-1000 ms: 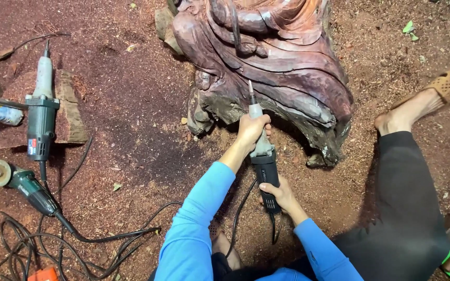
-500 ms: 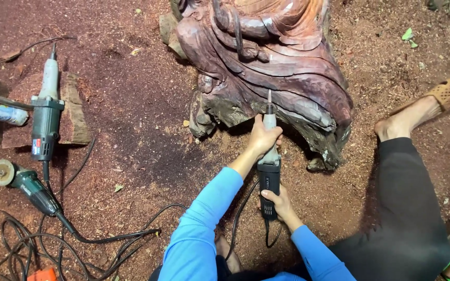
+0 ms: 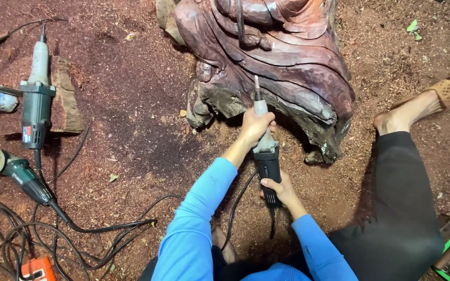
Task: Carving and shaping a wooden statue using a power carving tool in a workshop environment.
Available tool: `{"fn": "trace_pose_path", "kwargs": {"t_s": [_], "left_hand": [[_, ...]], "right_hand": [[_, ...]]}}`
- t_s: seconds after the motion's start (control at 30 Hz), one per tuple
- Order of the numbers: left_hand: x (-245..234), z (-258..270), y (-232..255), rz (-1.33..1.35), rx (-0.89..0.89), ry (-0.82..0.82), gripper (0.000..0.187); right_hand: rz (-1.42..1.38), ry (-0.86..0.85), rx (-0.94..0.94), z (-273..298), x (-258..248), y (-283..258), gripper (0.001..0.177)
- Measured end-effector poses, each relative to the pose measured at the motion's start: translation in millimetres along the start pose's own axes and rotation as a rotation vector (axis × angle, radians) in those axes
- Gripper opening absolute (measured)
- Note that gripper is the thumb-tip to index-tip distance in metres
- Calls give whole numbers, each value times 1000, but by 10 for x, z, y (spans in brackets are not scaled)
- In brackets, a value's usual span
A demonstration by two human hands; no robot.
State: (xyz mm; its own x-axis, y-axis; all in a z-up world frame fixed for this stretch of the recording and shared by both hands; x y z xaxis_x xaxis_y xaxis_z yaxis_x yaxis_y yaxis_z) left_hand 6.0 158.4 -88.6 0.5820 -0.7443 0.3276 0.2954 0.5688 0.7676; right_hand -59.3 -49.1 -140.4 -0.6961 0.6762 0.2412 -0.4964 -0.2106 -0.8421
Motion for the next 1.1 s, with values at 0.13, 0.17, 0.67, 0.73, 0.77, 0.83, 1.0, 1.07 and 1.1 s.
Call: {"fn": "trace_pose_path", "kwargs": {"t_s": [0.13,0.17,0.67,0.73,0.77,0.83,1.0,1.07,1.1], "left_hand": [[-24,18,48,64,-4,33,11],[3,-14,-13,67,-4,35,11],[149,45,-39,-138,65,-92,40],[112,18,-51,-114,74,-89,32],[100,9,-56,-115,74,-89,32],[72,-10,-61,-85,80,-69,24],[32,-53,-123,-20,72,-50,22],[70,-49,-131,-21,71,-57,24],[101,-44,-128,-57,84,-73,28]], "right_hand": [[31,-4,33,14,-32,-92,26],[34,-6,35,27,-29,-36,26],[165,135,-68,163,139,35,35],[163,120,-71,138,126,38,35],[162,120,-71,132,112,32,35],[140,94,-62,115,93,25,32],[51,42,-19,9,-46,120,29],[16,49,-16,13,-58,153,29],[43,60,-25,20,-60,177,30]]}}
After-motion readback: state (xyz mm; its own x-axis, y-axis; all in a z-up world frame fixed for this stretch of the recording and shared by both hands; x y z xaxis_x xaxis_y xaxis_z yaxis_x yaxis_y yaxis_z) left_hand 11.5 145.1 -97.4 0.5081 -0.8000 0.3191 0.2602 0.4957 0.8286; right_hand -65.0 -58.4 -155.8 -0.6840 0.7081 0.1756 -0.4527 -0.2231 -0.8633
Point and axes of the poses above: each hand's wrist, its own z-axis away from the middle knuckle, its own x-axis out of the palm, y = z × x, the point moved 6 cm from there along -z, towards the middle knuckle, and after that the axes turned 11 degrees about -y, right-handed, at the moved point
